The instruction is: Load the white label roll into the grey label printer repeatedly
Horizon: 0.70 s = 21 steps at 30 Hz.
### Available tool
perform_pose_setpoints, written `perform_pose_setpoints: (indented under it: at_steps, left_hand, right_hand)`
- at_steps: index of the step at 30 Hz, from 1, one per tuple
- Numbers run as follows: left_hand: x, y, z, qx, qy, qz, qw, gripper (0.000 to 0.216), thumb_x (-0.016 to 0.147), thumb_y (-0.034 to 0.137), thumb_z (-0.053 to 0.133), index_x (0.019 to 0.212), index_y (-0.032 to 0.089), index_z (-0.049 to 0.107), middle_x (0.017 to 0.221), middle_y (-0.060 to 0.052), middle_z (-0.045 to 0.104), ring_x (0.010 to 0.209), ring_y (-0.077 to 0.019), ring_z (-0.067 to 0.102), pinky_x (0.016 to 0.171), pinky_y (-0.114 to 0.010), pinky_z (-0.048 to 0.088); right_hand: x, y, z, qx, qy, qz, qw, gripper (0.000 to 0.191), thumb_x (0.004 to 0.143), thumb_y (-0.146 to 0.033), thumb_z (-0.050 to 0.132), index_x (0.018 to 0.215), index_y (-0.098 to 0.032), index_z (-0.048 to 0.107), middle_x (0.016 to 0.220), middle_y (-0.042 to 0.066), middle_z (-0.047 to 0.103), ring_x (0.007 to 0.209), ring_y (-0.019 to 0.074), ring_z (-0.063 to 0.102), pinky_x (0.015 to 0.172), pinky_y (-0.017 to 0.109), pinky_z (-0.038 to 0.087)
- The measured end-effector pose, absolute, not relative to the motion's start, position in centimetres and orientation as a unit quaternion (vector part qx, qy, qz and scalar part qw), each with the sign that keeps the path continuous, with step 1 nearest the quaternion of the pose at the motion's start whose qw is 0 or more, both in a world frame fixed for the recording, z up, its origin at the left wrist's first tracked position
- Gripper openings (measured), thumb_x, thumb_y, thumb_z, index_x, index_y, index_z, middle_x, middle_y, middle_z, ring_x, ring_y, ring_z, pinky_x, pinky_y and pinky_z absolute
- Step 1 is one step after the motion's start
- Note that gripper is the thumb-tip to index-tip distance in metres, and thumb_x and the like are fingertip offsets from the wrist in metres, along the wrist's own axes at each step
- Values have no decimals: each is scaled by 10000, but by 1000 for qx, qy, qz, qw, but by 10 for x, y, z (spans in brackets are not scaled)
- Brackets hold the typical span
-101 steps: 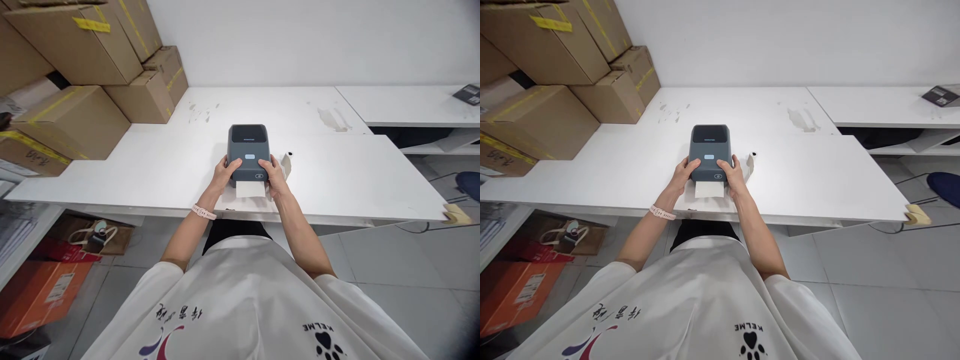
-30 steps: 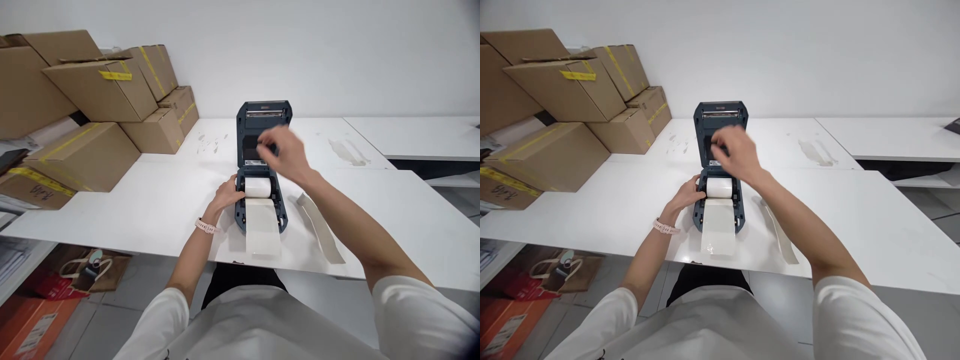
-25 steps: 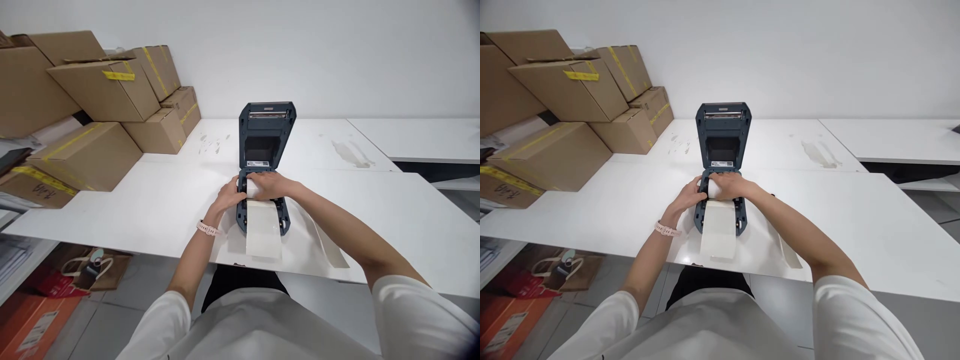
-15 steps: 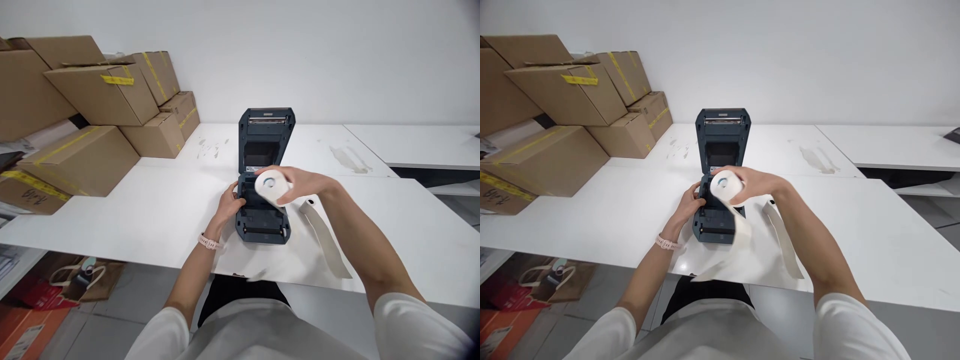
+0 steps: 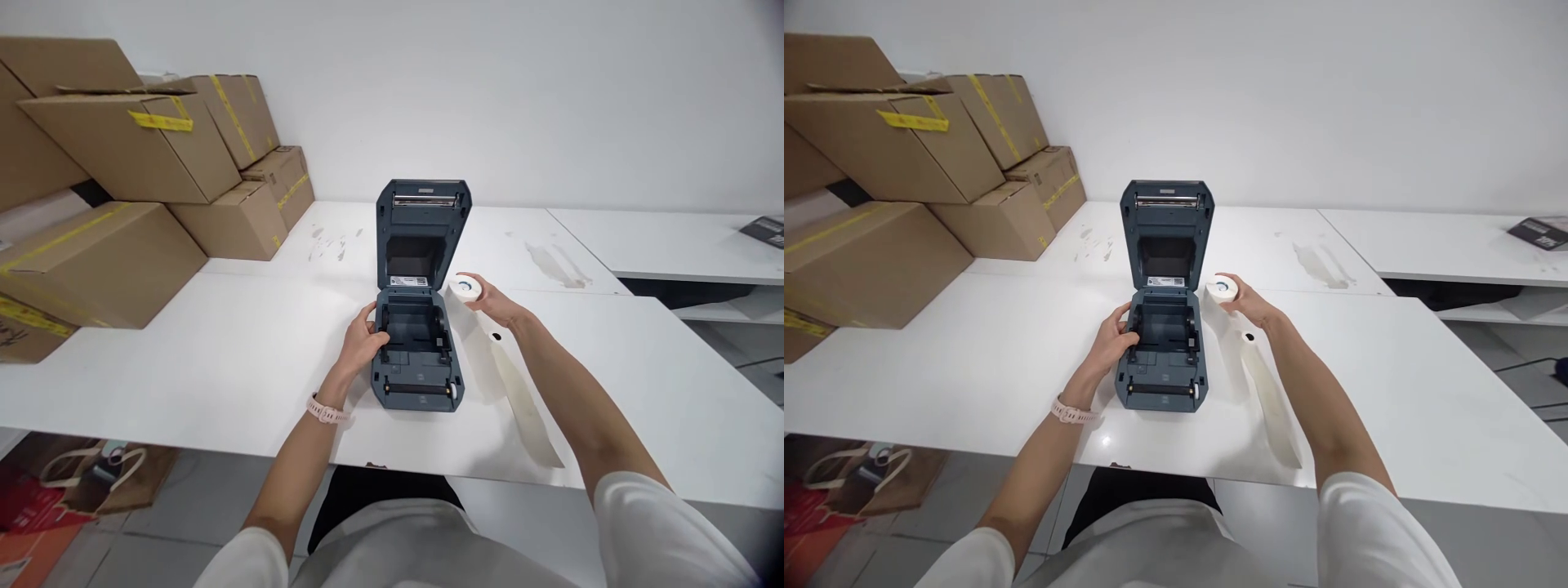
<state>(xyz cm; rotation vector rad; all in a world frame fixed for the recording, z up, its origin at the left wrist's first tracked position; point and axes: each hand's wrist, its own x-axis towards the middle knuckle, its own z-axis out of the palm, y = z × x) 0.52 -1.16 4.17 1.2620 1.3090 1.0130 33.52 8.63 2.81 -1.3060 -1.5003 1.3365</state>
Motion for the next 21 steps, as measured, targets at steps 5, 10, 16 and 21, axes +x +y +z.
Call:
perform_pose_setpoints:
  at_steps: [5, 10, 16, 21]
  left_hand:
    - [6, -12, 41, 529, 552, 413, 495, 894, 627, 136, 603, 1511, 162, 469, 618, 60, 538, 570, -119, 477, 546, -237, 336]
    - [8, -12, 38, 526, 553, 425, 487, 889, 625, 132, 601, 1506, 161, 484, 597, 73, 480, 561, -113, 451, 550, -240, 320]
    - [8, -11, 34, 516, 552, 431, 492, 902, 606, 131, 615, 1500, 152, 497, 589, 75, 483, 548, -114, 445, 557, -248, 324]
    - [6, -8, 31, 513, 541, 446, 495, 910, 594, 136, 634, 1494, 143, 500, 592, 74, 515, 535, -110, 439, 558, -251, 331]
  right_hand:
    - [375, 35, 23, -467, -569, 525, 428, 755, 727, -406, 847, 1425, -354, 564, 1554, 69, 542, 1475, 288, 463, 1235, 482, 350]
    - [381, -18, 22, -465, -643, 535, 290, 560, 817, -464, 786, 1332, -297, 644, 1408, 110, 657, 1168, 265, 663, 1006, 436, 520]
    - [336, -25, 86, -386, -724, 502, 275, 566, 854, -616, 699, 1263, -226, 678, 1138, 133, 733, 932, 254, 688, 773, 365, 520]
    - [252, -7, 135, -394, -861, 289, 140, 458, 972, -367, 571, 1410, -235, 588, 1341, 111, 686, 1168, 291, 658, 954, 406, 506]
